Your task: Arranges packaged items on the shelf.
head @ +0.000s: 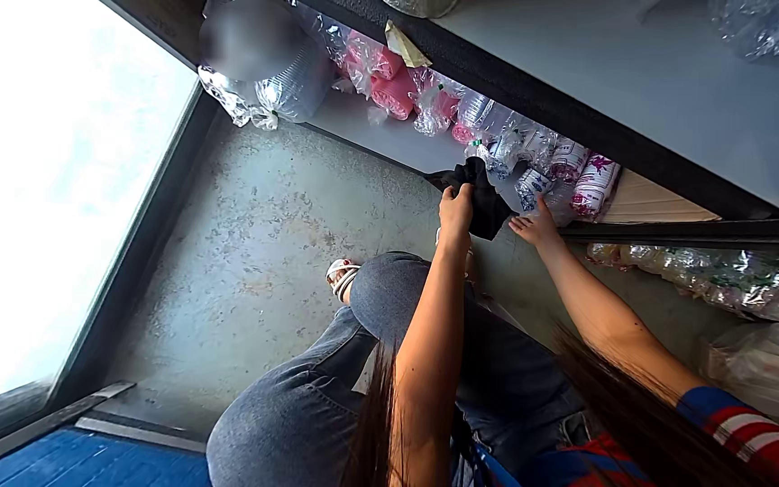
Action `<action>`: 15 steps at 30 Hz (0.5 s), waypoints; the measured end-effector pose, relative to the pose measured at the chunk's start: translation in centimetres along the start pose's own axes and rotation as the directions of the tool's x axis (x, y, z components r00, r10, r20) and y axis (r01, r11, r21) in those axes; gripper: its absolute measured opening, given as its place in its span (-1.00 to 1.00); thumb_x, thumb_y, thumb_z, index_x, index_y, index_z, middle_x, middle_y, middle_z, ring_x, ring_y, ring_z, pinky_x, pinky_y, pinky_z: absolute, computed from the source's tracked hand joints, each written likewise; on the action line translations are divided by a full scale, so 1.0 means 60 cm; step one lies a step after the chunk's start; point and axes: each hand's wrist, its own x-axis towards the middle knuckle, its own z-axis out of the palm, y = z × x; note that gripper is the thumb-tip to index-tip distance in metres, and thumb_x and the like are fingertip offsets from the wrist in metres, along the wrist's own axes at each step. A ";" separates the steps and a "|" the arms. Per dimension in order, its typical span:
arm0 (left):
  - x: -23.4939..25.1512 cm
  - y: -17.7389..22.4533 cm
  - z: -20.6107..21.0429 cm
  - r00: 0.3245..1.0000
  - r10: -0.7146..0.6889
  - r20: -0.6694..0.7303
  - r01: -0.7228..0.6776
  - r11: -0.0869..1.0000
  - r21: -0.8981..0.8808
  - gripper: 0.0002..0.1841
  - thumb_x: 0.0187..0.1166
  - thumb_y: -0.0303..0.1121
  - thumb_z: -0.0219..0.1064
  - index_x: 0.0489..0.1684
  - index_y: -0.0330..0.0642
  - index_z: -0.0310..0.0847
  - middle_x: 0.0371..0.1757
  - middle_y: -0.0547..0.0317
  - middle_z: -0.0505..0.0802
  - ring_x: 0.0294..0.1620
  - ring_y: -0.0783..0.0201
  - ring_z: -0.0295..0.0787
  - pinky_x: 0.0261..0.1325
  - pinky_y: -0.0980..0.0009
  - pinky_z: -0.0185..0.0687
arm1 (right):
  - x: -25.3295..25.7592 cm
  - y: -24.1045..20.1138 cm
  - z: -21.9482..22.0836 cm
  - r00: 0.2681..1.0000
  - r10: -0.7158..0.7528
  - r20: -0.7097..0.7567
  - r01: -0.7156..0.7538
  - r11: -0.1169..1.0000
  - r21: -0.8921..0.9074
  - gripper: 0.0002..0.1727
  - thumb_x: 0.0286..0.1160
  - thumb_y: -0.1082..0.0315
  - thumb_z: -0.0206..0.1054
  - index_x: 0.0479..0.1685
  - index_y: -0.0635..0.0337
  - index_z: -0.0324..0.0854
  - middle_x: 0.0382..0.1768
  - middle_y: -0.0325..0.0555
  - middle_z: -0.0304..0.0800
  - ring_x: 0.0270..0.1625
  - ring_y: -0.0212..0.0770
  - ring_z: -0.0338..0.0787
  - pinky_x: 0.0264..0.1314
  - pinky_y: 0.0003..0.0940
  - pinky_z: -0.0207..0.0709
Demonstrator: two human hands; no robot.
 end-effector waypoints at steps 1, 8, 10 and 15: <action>-0.001 0.000 -0.001 1.000 0.000 0.002 0.000 1.000 0.004 -0.56 0.78 -0.19 0.14 0.47 -0.29 0.47 0.19 -0.22 0.75 0.20 0.01 0.69 0.28 0.00 0.57 | 0.018 -0.002 0.005 1.000 0.016 0.003 -0.016 0.997 0.074 -0.07 0.64 -0.33 0.13 0.84 0.04 -0.05 0.77 0.14 0.15 0.72 0.10 0.35 0.61 -0.05 0.45; -0.025 0.000 -0.015 0.999 -0.036 0.022 0.033 0.989 0.143 -0.45 0.69 0.09 0.15 0.55 0.00 0.45 0.23 -0.15 0.77 0.16 -0.05 0.73 0.11 -0.10 0.63 | 0.036 -0.053 0.023 0.992 0.123 0.028 -0.123 0.992 -0.028 -0.10 0.68 -0.28 0.12 0.86 -0.01 -0.10 0.80 0.11 0.06 0.75 0.10 0.30 0.60 -0.01 0.45; -0.024 -0.002 -0.011 0.998 -0.029 0.047 0.020 0.985 0.172 -0.43 0.68 0.08 0.16 0.58 -0.01 0.44 0.27 -0.19 0.75 0.21 -0.11 0.72 0.15 -0.14 0.62 | 0.024 -0.069 0.016 0.992 0.105 0.076 -0.106 0.994 0.010 -0.24 0.78 -0.04 0.14 0.85 -0.02 -0.10 0.76 0.11 0.12 0.66 0.08 0.43 0.51 -0.11 0.55; 0.003 -0.005 -0.004 0.999 0.006 0.052 -0.014 0.985 0.171 -0.57 0.74 -0.21 0.20 0.46 -0.28 0.50 0.21 -0.26 0.76 0.25 -0.08 0.69 0.31 -0.10 0.55 | 0.009 -0.104 0.006 0.999 -0.040 0.020 0.033 0.962 0.270 -0.51 0.86 0.20 -0.04 0.68 0.08 0.11 0.42 0.08 0.47 0.32 -0.03 0.67 0.26 -0.18 0.67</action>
